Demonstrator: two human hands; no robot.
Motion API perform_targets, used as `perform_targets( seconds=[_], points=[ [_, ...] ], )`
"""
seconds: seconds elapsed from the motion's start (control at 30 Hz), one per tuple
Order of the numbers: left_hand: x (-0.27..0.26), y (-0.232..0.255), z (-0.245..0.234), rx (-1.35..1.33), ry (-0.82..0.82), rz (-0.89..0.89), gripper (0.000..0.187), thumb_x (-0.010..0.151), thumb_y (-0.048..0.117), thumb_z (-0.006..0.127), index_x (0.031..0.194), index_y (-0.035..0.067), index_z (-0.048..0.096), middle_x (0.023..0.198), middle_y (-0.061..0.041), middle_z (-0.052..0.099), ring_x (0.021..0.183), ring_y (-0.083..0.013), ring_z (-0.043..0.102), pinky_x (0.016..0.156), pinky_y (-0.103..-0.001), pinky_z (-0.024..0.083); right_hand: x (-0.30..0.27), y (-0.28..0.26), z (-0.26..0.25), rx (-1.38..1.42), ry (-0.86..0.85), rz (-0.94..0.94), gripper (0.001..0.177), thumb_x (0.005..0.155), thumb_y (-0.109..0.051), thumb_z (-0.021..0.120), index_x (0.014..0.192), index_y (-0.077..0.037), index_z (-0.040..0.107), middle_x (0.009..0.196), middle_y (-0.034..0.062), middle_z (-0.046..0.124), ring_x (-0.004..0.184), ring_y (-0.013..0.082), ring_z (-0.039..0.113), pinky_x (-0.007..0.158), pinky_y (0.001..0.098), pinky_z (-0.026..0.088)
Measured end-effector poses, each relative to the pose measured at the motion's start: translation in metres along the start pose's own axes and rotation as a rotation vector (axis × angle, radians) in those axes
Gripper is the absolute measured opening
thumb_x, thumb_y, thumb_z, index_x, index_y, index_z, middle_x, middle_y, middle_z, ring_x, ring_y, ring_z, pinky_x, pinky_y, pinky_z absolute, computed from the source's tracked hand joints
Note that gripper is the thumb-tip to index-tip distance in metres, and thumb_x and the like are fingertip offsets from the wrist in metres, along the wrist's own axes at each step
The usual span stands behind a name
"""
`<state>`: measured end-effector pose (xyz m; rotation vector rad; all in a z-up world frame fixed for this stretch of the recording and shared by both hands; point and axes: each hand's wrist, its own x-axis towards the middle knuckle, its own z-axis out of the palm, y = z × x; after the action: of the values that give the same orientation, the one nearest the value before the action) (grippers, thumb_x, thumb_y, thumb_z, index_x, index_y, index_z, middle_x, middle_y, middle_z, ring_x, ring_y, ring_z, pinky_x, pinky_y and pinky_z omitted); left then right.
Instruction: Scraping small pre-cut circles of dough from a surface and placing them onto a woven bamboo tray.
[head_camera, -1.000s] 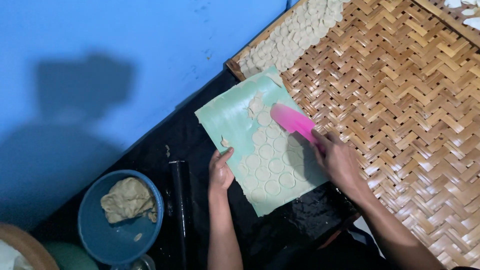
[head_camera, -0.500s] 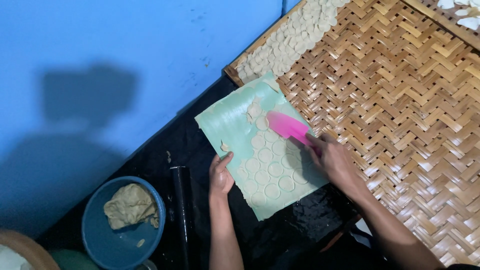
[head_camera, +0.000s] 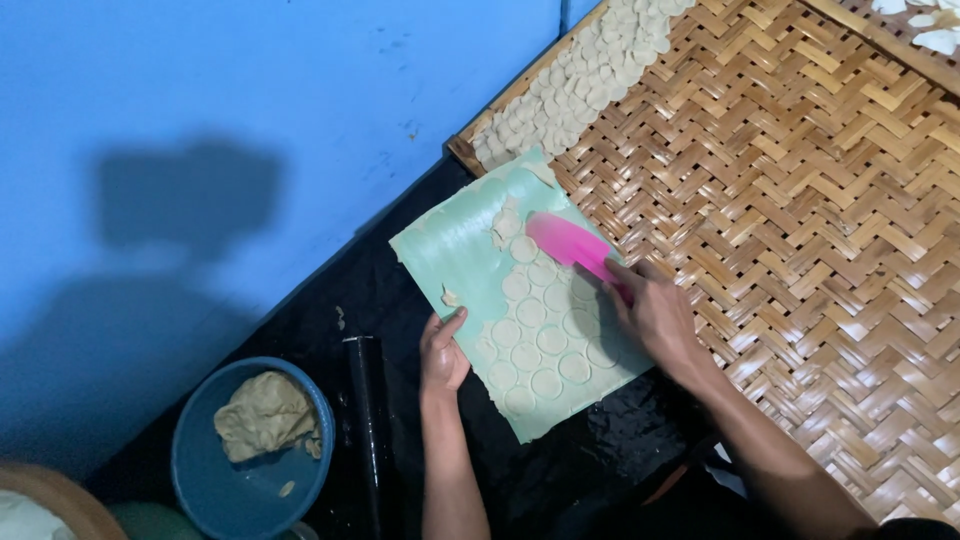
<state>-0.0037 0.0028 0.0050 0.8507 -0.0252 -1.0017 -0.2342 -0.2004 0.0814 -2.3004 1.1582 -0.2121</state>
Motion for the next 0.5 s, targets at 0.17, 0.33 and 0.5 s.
perform_targets(
  seconds=[0.17,0.33,0.5],
  points=[
    [0.0,0.0,-0.003,0.017,-0.012,0.017,0.038,0.093,0.005,0.064,0.129,-0.007,0.058,0.127,-0.018,0.064,0.116,-0.0265,0.061,0.104,-0.04,0.046,-0.004,0.004,-0.007,0.012,-0.019,-0.033,0.037,0.097,-0.025,0.063,0.132,-0.016,0.069,0.099,0.0132,0.071,0.065,0.0258,0.069,0.061,0.0423,0.062],
    [0.001,-0.002,-0.002,0.006,-0.01,0.014,0.038,0.092,0.005,0.064,0.127,-0.006,0.057,0.126,-0.018,0.064,0.116,-0.0277,0.062,0.104,-0.041,0.046,0.001,0.018,-0.005,0.048,-0.087,0.004,0.036,0.097,-0.027,0.063,0.131,-0.017,0.069,0.103,0.0121,0.071,0.064,0.0261,0.07,0.06,0.0406,0.063],
    [-0.001,0.001,0.001,0.011,0.007,0.01,0.039,0.091,0.005,0.065,0.128,-0.006,0.057,0.127,-0.017,0.064,0.117,-0.0264,0.061,0.105,-0.04,0.045,0.014,0.04,0.009,0.101,-0.07,-0.122,0.036,0.094,-0.034,0.067,0.126,-0.018,0.072,0.107,0.0102,0.074,0.074,0.024,0.072,0.07,0.0399,0.064]
  ],
)
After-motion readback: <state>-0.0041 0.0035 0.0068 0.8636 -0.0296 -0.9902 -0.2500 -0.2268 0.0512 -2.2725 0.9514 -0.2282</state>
